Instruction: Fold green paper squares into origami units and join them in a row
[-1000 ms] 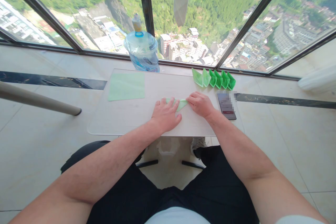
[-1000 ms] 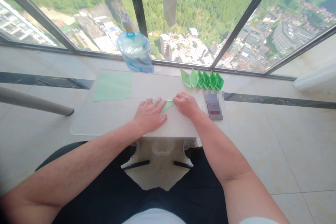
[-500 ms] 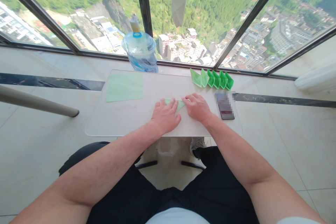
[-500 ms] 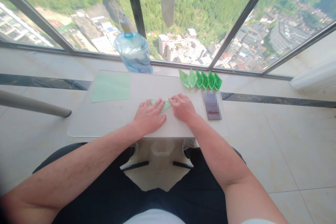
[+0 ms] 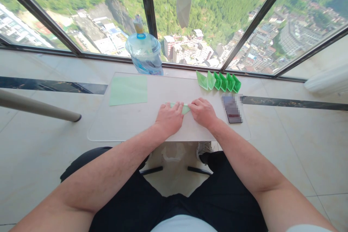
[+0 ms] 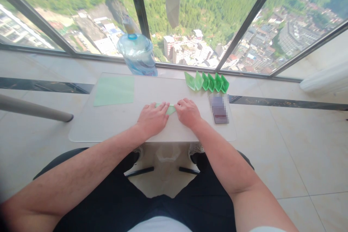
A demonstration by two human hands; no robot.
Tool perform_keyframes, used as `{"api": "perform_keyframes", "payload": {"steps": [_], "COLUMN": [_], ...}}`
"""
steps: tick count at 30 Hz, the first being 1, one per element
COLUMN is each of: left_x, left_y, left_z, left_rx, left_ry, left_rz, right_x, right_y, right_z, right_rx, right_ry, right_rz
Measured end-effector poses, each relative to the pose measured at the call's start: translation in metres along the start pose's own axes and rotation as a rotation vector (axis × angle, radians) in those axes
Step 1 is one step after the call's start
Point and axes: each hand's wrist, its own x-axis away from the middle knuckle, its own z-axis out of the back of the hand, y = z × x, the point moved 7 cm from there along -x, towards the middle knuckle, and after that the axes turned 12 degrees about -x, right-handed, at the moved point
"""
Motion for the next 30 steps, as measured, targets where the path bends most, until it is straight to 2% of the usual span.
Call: {"api": "perform_keyframes", "payload": {"steps": [6,11,16,23,27,30], "left_x": [-0.002,-0.003,-0.004,-0.004,-0.003,-0.002], "left_y": [-0.002,-0.003,-0.003,-0.002,-0.001,-0.001], "left_z": [0.001,0.002,0.002,0.001,0.002,0.002], "left_rx": [-0.004,0.009,0.006,0.007,0.001,-0.007], "left_ry": [0.011,0.002,0.006,0.004,0.001,0.007], "left_rz": [-0.001,0.014,0.014,0.000,-0.004,-0.004], "right_x": [0.002,-0.001,-0.001,0.000,-0.001,-0.001], "right_y": [0.022,0.030,0.028,0.022,0.014,0.007], "right_z": [0.005,0.004,0.005,0.006,0.004,0.004], "right_rx": [-0.190,-0.287,-0.298,-0.196,-0.072,0.019], "right_ry": [0.132,0.165,0.178,0.139,0.050,-0.022], "right_rz": [-0.149,-0.171,-0.144,-0.060,-0.015,-0.034]}}
